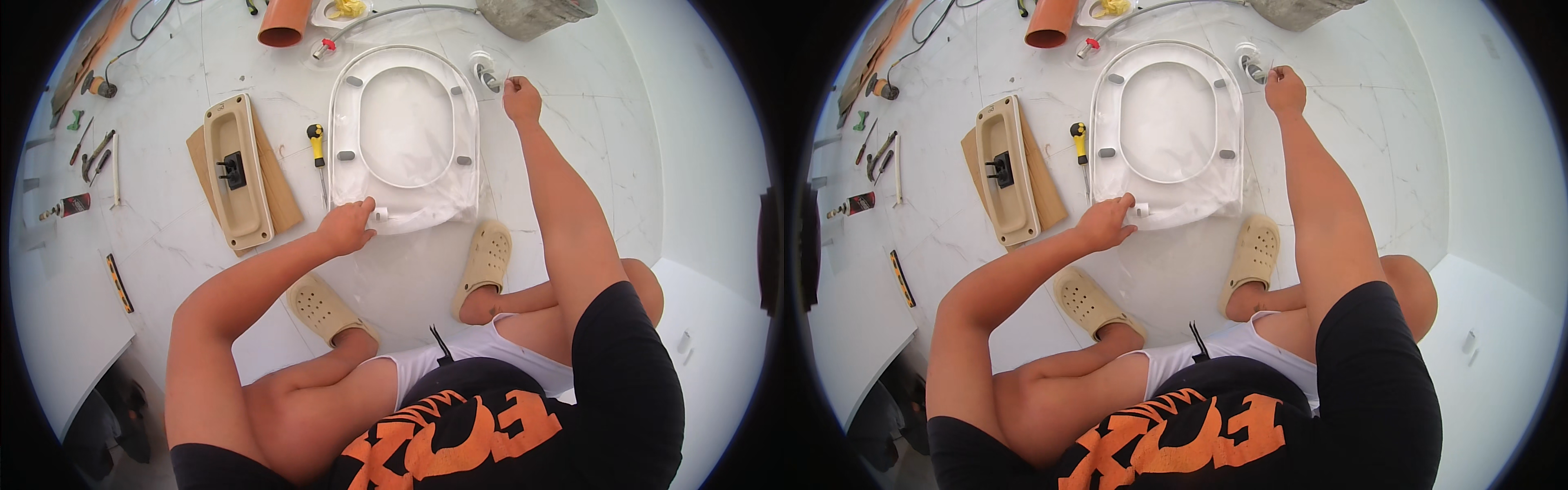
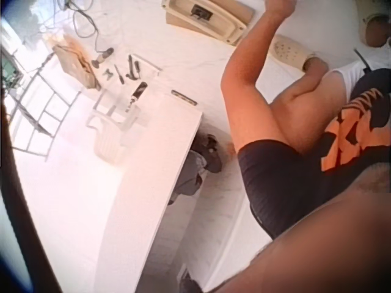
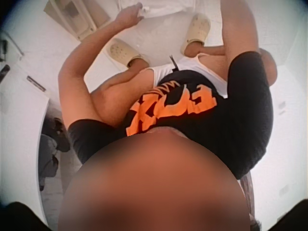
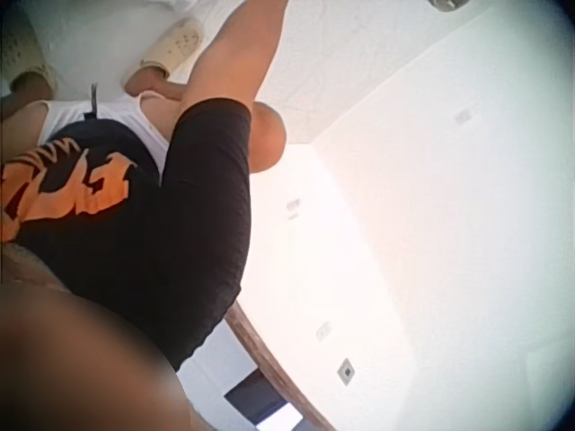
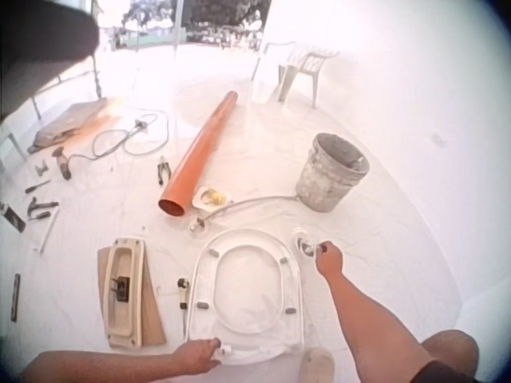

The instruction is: The person positions a toilet bowl with assistance, then sits on the floor to unpack and assemble a toilet seat and bidet sprayer. They remove packaging, attach the bidet sprayer to the seat, and prepare the components for installation.

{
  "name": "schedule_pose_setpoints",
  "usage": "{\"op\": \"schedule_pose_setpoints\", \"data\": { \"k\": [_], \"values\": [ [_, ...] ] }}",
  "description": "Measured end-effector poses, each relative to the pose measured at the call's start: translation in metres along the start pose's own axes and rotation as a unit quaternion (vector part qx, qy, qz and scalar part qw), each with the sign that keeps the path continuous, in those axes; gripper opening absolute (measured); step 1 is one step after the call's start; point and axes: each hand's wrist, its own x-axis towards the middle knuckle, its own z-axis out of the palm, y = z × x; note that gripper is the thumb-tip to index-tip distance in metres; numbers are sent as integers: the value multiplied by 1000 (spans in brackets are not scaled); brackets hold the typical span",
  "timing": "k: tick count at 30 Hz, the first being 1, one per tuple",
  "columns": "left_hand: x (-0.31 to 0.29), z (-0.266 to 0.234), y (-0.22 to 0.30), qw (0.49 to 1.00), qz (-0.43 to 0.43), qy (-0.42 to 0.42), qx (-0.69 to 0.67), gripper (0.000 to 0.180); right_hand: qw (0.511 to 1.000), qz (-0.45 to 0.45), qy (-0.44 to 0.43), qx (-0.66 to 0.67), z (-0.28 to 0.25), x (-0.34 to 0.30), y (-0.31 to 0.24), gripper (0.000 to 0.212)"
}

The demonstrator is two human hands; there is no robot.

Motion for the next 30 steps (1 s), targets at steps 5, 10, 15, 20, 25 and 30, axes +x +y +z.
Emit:
{"op": "schedule_pose_setpoints", "data": {
  "k": [5, 10, 15, 20, 25, 30],
  "values": [
    [8, -33, 11, 990, -87, -67, -91, 54, 985, -87, -83, 124, -55, 19, -15, 23],
    [37, -74, 9, 953, -95, 0, -289, 70, 931, -55, -271, 236, -115, -10, -80, 26],
    [56, -105, 21, 671, -146, -4, -727, 82, 860, 24, -366, 356, -151, -100, -147, 30],
    [37, -116, 38, 620, -12, -80, -781, 66, 842, 130, -333, 403, -144, -182, -164, 31],
    [24, -109, 34, 681, -104, -35, -724, 59, 875, 51, -344, 336, -126, -204, -154, 34],
    [14, -99, 27, 672, -141, -15, -727, 61, 836, 44, -431, 338, -115, -215, -152, 45]
  ]
}}
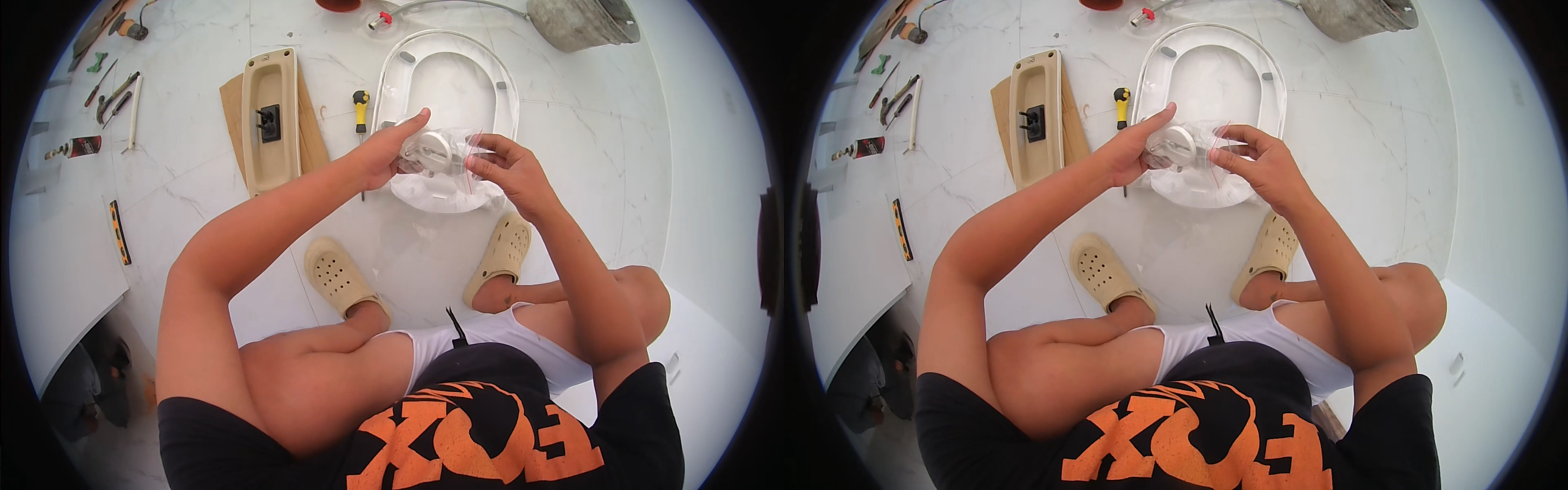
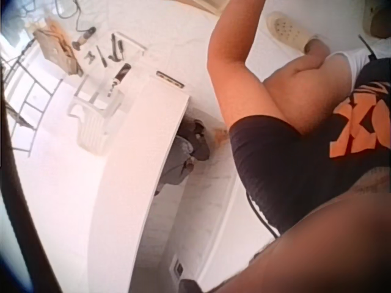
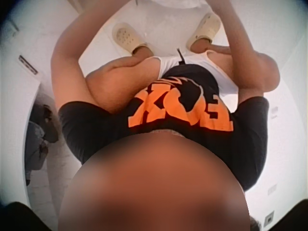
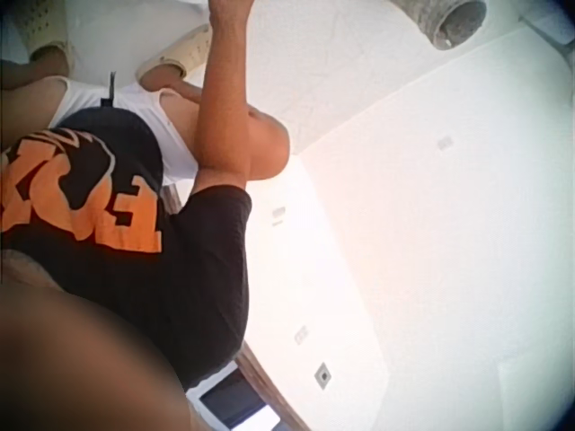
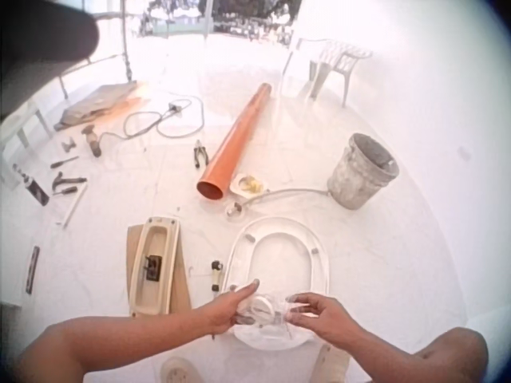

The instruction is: The person positions a toilet bowl with assistance, then sits on the floor to unpack and assemble a toilet seat and bidet sprayer. They remove packaging, attach the bidet sprayer to the seat, and prepare the components for installation.

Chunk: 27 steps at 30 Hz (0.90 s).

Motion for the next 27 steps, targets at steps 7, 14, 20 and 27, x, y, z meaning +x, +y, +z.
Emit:
{"op": "schedule_pose_setpoints", "data": {
  "k": [7, 14, 20, 27],
  "values": [
    [-3, 3, -5, 995, -38, 8, -87, 67, 998, 35, -46, -5, 11, -1, 13, 51],
    [4, -11, -12, 996, -56, 15, -60, 55, 998, -15, -9, -56, 10, 1, 11, 42],
    [2, -28, -9, 991, -57, 6, -123, 50, 985, -71, 92, 128, 2, 7, 5, 33],
    [-2, -27, -10, 987, -38, -55, -146, 44, 934, 41, 24, 353, -27, 15, 11, 27]
  ]
}}
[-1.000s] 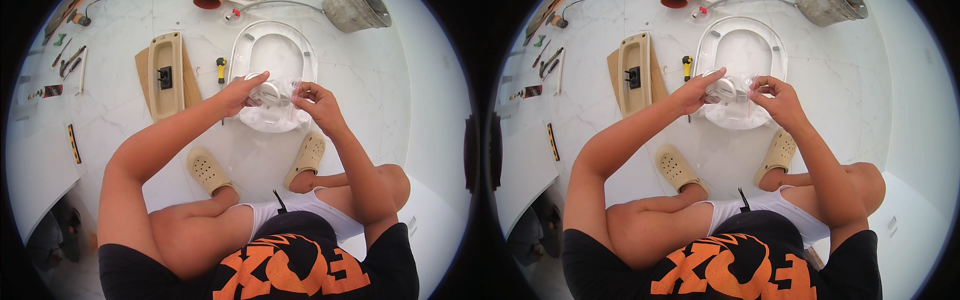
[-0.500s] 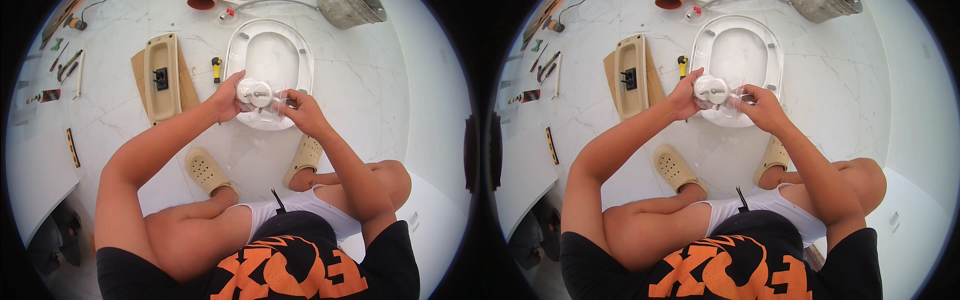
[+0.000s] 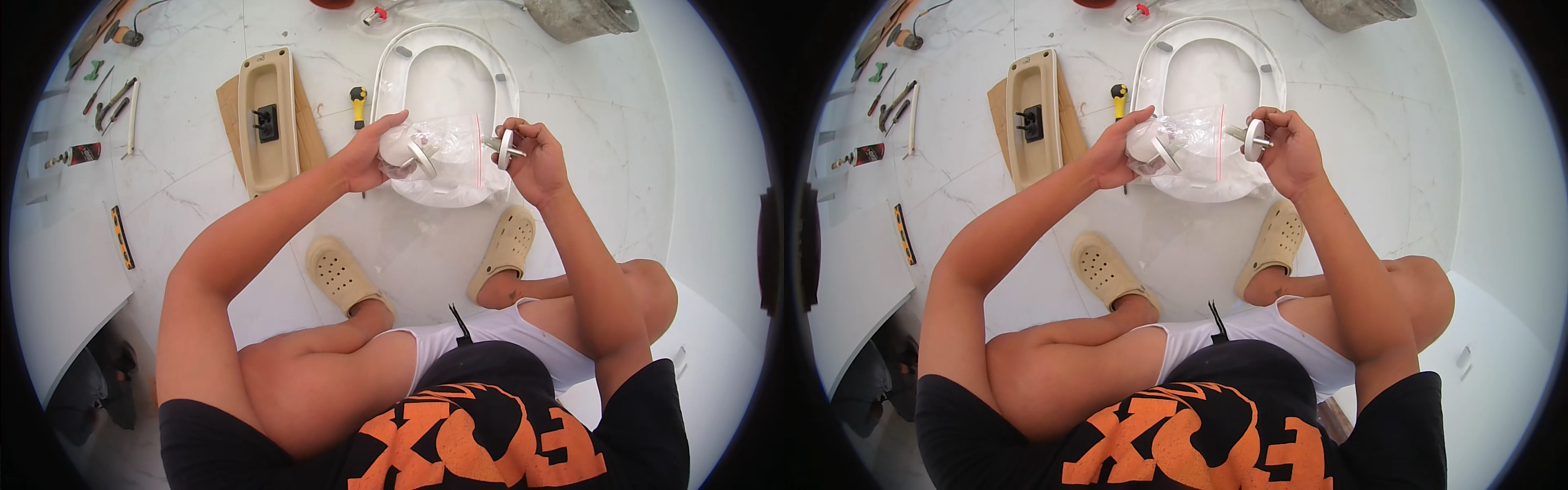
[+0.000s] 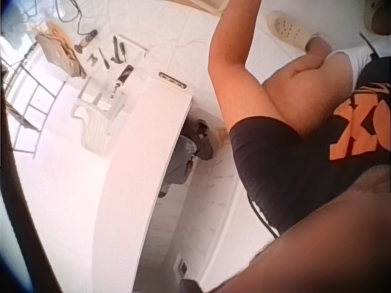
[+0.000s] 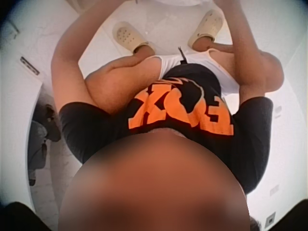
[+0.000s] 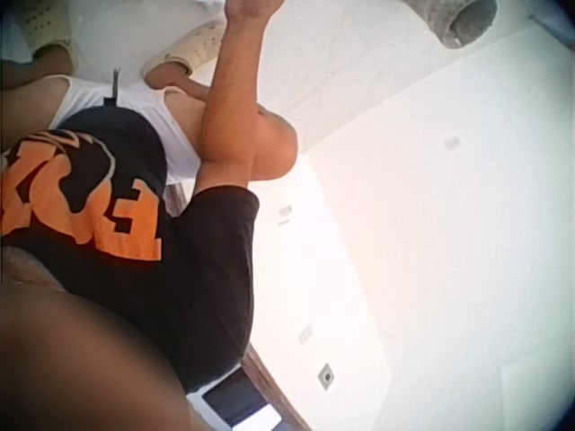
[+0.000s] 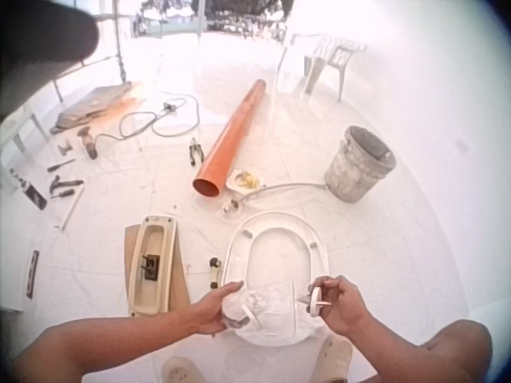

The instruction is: The person positions a toilet bowl with assistance, then sits on the floor to unpack and assemble a toilet seat and bidet sprayer. They remove packaging, attach the bidet sprayer to the seat, and prepare the components for installation.

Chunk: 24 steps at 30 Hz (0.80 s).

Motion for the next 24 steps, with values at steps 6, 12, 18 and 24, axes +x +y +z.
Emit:
{"op": "schedule_pose_setpoints", "data": {
  "k": [6, 12, 18, 24],
  "values": [
    [0, 3, 1, 1000, 2, -4, 17, 46, 961, 122, -32, -246, 10, -5, 18, 27],
    [3, 8, -6, 992, 21, 91, 88, 43, 891, -45, 12, -451, 23, -5, 20, 36],
    [6, 9, -11, 994, -14, 50, 99, 49, 872, -82, -44, -481, 25, -8, 31, 49],
    [8, 8, -8, 988, -13, 25, 155, 45, 833, -53, -23, -551, 28, -5, 34, 54]
  ]
}}
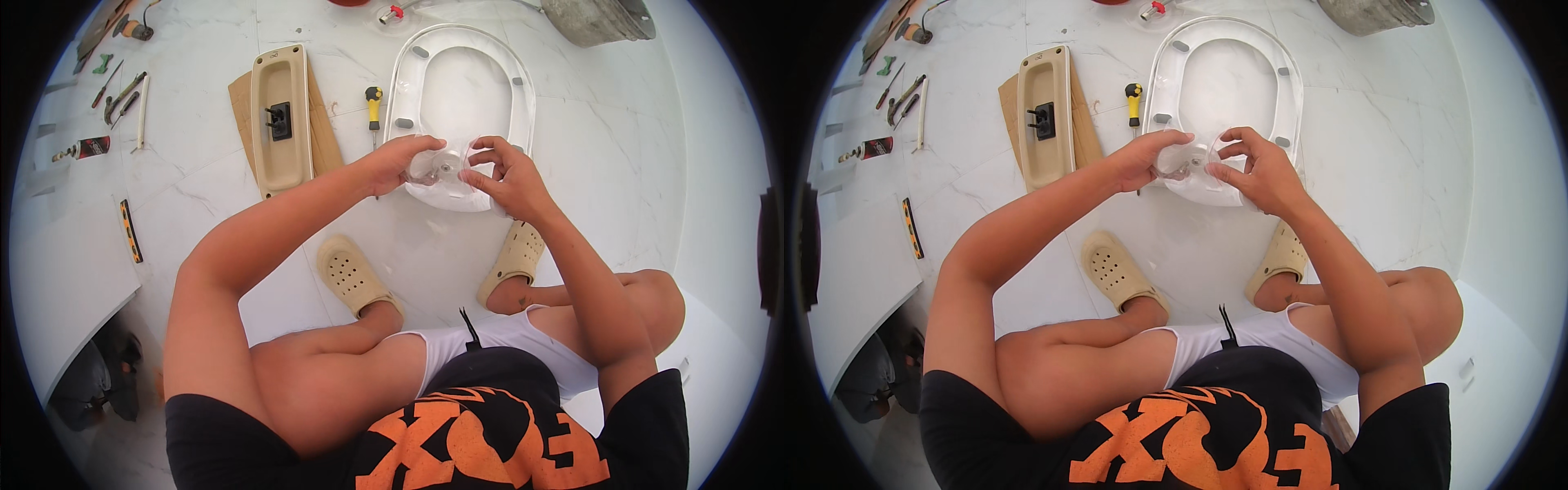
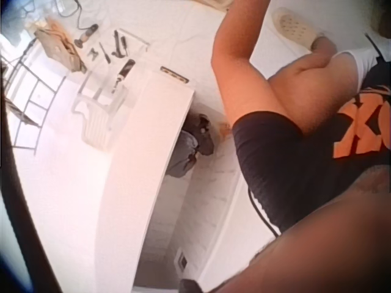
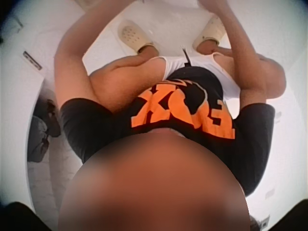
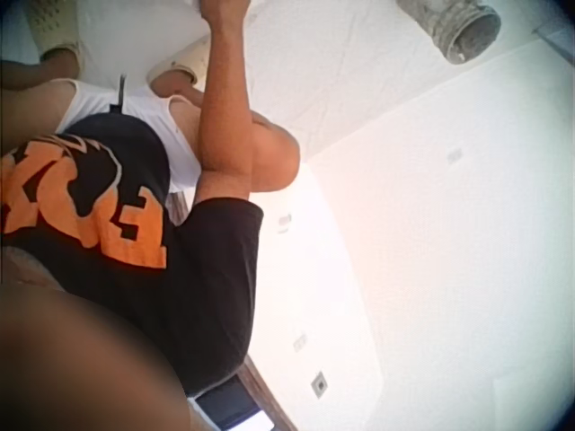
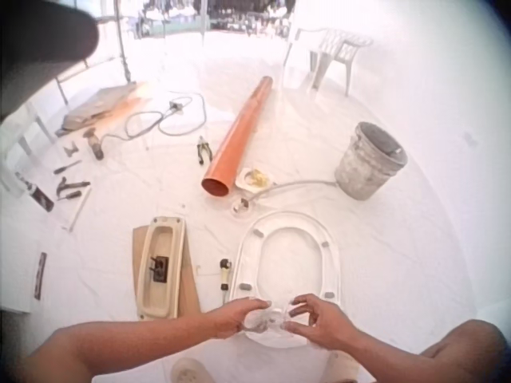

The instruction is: The person positions a toilet bowl with assistance, then sits on the floor to unpack and assemble a toilet seat and bidet sprayer. They remove packaging, attach the bidet sprayer to the seat, and prepare the components for installation.

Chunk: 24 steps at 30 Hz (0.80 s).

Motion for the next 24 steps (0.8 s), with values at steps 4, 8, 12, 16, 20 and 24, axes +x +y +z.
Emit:
{"op": "schedule_pose_setpoints", "data": {
  "k": [4, 8, 12, 16, 20, 24],
  "values": [
    [1, 6, 1, 1000, 11, -27, 2, 43, 1000, 26, 9, -2, 8, -3, 2, 56],
    [1, 14, 0, 999, 31, -29, -14, 44, 998, -19, 24, 59, 8, -2, 6, 54],
    [-2, 0, 17, 999, -19, -37, 27, 51, 981, 9, 42, 189, -8, 7, 3, 47],
    [-13, -28, 30, 924, -152, -64, 346, 68, 957, 80, 87, 265, -24, 11, 1, 37],
    [-27, -39, 14, 758, -155, -60, 631, 85, 962, 113, 71, 237, -17, 10, 4, 31],
    [-24, -36, 15, 701, -106, -74, 702, 88, 957, 146, -14, 250, -4, 4, -3, 29]
  ]
}}
